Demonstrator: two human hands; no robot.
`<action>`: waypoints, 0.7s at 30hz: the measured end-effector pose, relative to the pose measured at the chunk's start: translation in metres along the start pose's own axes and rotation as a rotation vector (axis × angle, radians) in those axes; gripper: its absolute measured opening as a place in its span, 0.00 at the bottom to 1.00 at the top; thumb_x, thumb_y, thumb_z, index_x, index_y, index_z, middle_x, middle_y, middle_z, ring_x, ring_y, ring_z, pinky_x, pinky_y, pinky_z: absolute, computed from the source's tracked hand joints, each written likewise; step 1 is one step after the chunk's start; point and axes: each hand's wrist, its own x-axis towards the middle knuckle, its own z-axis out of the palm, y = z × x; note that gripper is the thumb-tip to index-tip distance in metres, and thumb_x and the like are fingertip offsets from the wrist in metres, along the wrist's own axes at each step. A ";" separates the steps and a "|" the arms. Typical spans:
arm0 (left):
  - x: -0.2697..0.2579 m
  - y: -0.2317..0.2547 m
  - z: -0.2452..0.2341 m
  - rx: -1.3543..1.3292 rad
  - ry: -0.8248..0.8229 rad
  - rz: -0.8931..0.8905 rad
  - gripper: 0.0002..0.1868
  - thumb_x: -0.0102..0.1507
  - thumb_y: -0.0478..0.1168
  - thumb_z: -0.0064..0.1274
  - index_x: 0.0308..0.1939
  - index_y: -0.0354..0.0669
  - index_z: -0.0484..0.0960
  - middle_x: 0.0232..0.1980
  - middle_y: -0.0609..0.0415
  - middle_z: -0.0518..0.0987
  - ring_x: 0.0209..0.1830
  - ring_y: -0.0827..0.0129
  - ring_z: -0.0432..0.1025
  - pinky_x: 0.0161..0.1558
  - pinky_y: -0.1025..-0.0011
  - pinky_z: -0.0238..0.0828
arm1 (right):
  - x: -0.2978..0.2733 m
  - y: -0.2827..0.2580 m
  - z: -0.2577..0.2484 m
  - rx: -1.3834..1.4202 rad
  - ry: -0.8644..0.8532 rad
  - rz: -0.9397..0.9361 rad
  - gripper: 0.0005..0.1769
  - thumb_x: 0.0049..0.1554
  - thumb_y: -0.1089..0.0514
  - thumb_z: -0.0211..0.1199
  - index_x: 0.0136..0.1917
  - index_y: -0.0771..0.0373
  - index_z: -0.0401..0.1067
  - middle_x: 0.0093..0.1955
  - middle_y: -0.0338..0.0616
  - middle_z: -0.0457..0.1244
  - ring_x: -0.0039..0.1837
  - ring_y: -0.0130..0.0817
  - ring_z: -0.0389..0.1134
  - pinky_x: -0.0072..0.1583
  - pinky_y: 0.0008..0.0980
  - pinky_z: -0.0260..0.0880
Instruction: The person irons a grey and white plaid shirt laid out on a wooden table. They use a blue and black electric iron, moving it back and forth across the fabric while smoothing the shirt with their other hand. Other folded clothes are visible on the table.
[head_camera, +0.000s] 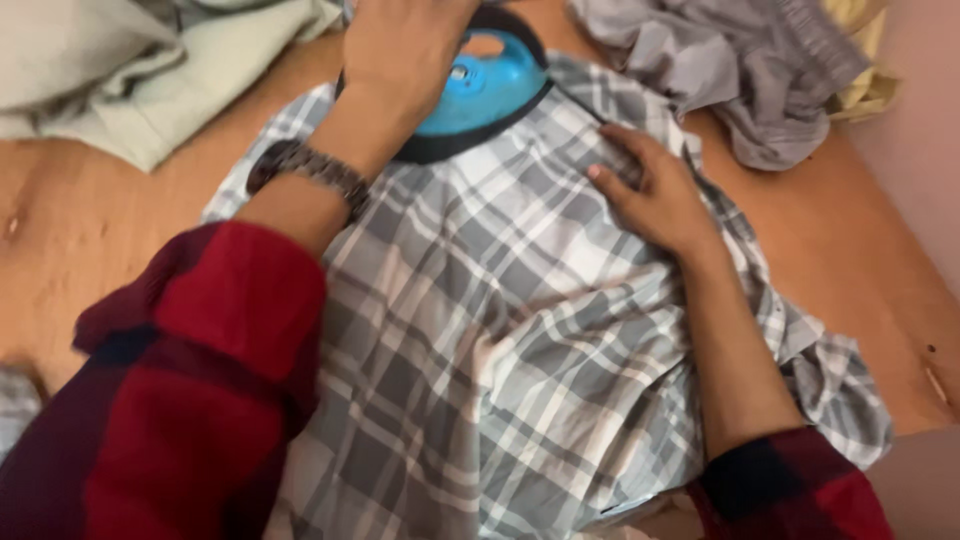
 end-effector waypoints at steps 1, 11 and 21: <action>0.000 0.003 -0.017 -0.001 -0.032 0.021 0.27 0.69 0.60 0.55 0.61 0.44 0.78 0.31 0.46 0.81 0.31 0.53 0.77 0.40 0.54 0.72 | 0.003 0.002 -0.001 0.005 0.006 0.011 0.32 0.61 0.47 0.68 0.72 0.66 0.68 0.69 0.57 0.65 0.70 0.47 0.67 0.68 0.40 0.66; -0.106 0.013 -0.270 -0.481 -0.833 -0.372 0.35 0.60 0.50 0.56 0.72 0.64 0.67 0.35 0.41 0.82 0.38 0.44 0.78 0.40 0.50 0.72 | 0.001 0.012 0.004 -0.135 -0.001 -0.179 0.30 0.62 0.48 0.68 0.70 0.68 0.68 0.68 0.58 0.64 0.68 0.51 0.67 0.67 0.43 0.67; -0.133 0.028 -0.274 -0.363 -0.740 -0.278 0.27 0.66 0.54 0.49 0.68 0.52 0.69 0.30 0.48 0.81 0.30 0.48 0.76 0.29 0.50 0.69 | 0.006 -0.016 0.001 -0.039 -0.088 0.062 0.37 0.58 0.45 0.66 0.72 0.70 0.65 0.68 0.58 0.63 0.65 0.46 0.67 0.60 0.40 0.69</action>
